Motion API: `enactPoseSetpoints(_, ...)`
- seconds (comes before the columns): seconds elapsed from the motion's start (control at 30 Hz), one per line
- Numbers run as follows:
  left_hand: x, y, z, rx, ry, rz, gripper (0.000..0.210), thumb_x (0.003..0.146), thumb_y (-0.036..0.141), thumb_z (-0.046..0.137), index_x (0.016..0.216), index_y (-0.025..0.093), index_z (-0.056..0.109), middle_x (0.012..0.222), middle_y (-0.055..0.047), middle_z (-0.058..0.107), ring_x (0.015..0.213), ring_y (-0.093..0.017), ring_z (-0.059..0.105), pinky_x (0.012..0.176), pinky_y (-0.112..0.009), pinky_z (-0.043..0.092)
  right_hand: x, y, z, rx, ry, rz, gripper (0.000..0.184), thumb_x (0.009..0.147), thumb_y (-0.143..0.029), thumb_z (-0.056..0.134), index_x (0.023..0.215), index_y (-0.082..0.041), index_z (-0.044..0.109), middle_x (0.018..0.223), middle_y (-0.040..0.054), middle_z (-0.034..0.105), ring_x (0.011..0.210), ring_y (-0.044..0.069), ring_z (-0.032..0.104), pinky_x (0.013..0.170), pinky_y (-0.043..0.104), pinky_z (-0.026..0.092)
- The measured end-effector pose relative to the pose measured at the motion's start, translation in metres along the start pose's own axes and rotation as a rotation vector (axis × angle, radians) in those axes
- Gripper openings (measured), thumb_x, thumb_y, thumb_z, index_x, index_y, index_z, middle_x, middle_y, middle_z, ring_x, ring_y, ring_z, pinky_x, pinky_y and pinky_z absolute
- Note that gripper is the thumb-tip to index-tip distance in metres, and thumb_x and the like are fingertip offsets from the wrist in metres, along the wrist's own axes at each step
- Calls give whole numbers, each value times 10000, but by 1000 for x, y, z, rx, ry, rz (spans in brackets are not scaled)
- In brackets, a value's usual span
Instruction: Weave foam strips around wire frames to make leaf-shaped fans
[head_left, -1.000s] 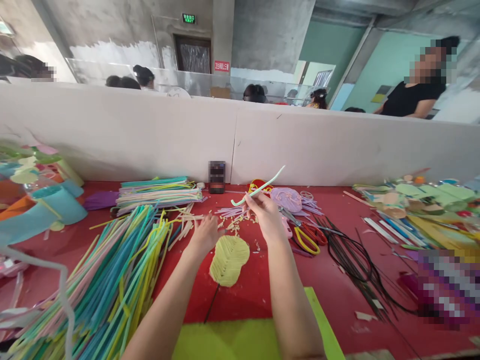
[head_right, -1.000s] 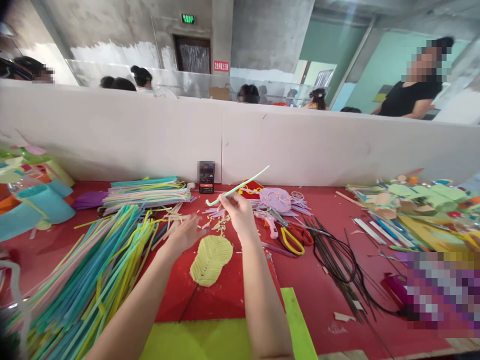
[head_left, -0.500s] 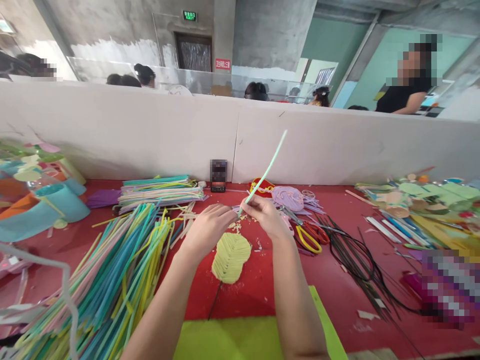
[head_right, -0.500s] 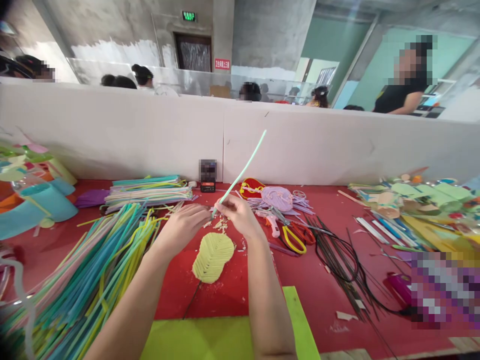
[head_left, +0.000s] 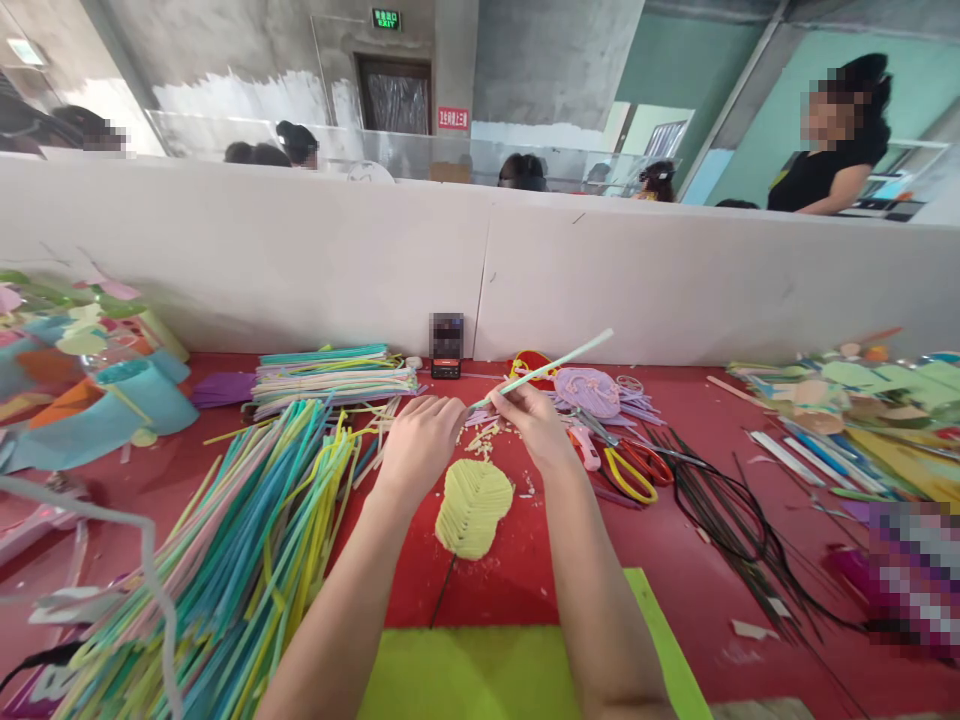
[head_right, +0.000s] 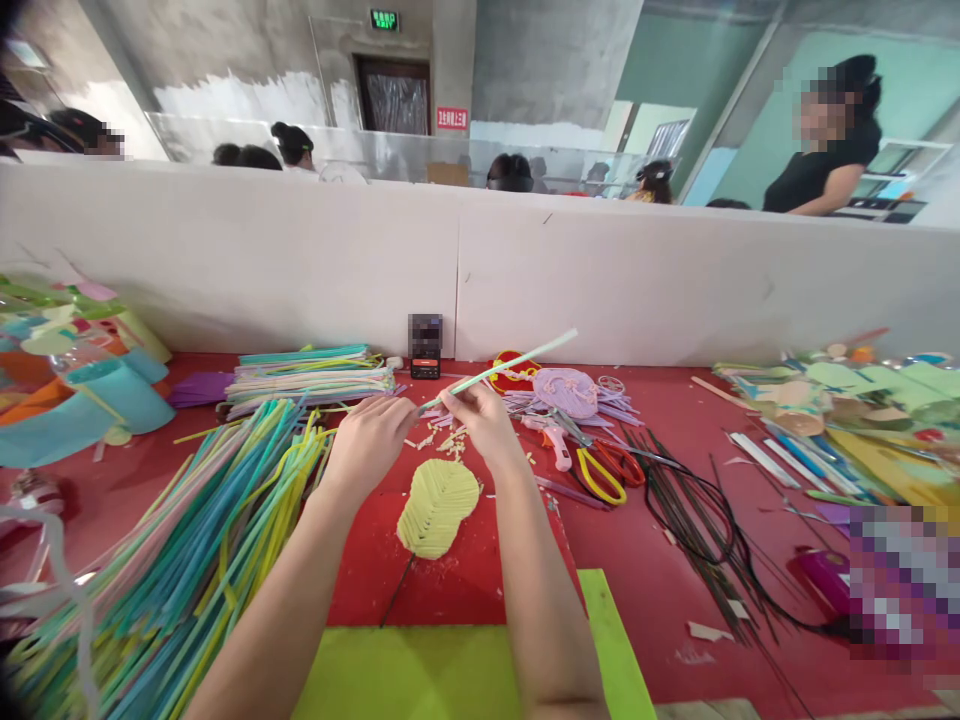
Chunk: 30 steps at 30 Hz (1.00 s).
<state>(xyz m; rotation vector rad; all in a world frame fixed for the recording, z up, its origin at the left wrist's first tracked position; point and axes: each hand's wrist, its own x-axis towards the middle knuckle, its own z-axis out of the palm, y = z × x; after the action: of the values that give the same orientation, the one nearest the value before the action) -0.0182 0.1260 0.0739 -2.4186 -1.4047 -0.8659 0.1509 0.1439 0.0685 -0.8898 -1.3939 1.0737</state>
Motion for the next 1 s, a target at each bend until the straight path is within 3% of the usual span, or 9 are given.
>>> enactPoseSetpoints(0.1, -1, 0, 3, 60, 43, -164, 277, 919, 265, 362, 740, 189, 560, 670, -44, 629, 696, -179, 579, 763, -305, 399, 3, 10, 18, -62, 128, -51, 271, 774, -473, 613, 757, -203, 602, 734, 24, 633, 650, 154, 567, 573, 262, 423)
enactPoseSetpoints(0.17, -2, -3, 3, 41, 14, -190, 284, 917, 259, 362, 736, 188, 569, 668, -41, 639, 702, -180, 592, 838, -326, 395, 5, 15, 25, -90, 173, -55, 278, 777, -481, 603, 769, -204, 596, 724, 23, 635, 618, 154, 569, 555, 269, 428)
enactPoseSetpoints(0.27, -2, -9, 1, -85, -47, -130, 241, 910, 294, 397, 854, 197, 609, 802, -43, 679, 794, -182, 611, 895, -336, 383, 7, 18, 25, -63, 122, 3, 277, 764, -476, 615, 775, -200, 590, 693, 18, 633, 583, 146, 563, 536, 265, 424)
enactPoseSetpoints(0.37, -1, -11, 1, -203, -104, -118, 244, 900, 352, 422, 1002, 217, 598, 932, -53, 677, 860, -188, 611, 771, -286, 417, 7, 15, 19, -11, 38, 76, 254, 735, -445, 653, 751, -199, 591, 668, 6, 629, 590, 137, 563, 550, 256, 419)
enactPoseSetpoints(0.5, -1, -8, 5, -198, -223, -106, 244, 915, 316, 381, 923, 200, 595, 792, -47, 657, 724, -178, 610, 640, -255, 383, 6, 13, 14, 17, 21, 103, 236, 713, -425, 682, 758, -204, 609, 690, -8, 624, 629, 132, 560, 573, 248, 410)
enactPoseSetpoints(0.73, -3, -6, 1, -116, -315, -135, 267, 910, 289, 366, 835, 223, 614, 671, -23, 634, 589, -171, 575, 537, -246, 302, 6, 18, 7, -40, 23, 90, 286, 786, -477, 599, 771, -198, 661, 707, 5, 616, 624, 120, 538, 582, 242, 409)
enactPoseSetpoints(1.0, -1, -2, 1, -88, -363, -148, 286, 909, 348, 373, 887, 220, 628, 724, -45, 664, 677, -190, 613, 599, -256, 325, 10, 26, 7, -88, 98, 45, 324, 784, -500, 588, 750, -186, 664, 653, 0, 597, 542, 104, 493, 538, 241, 392)
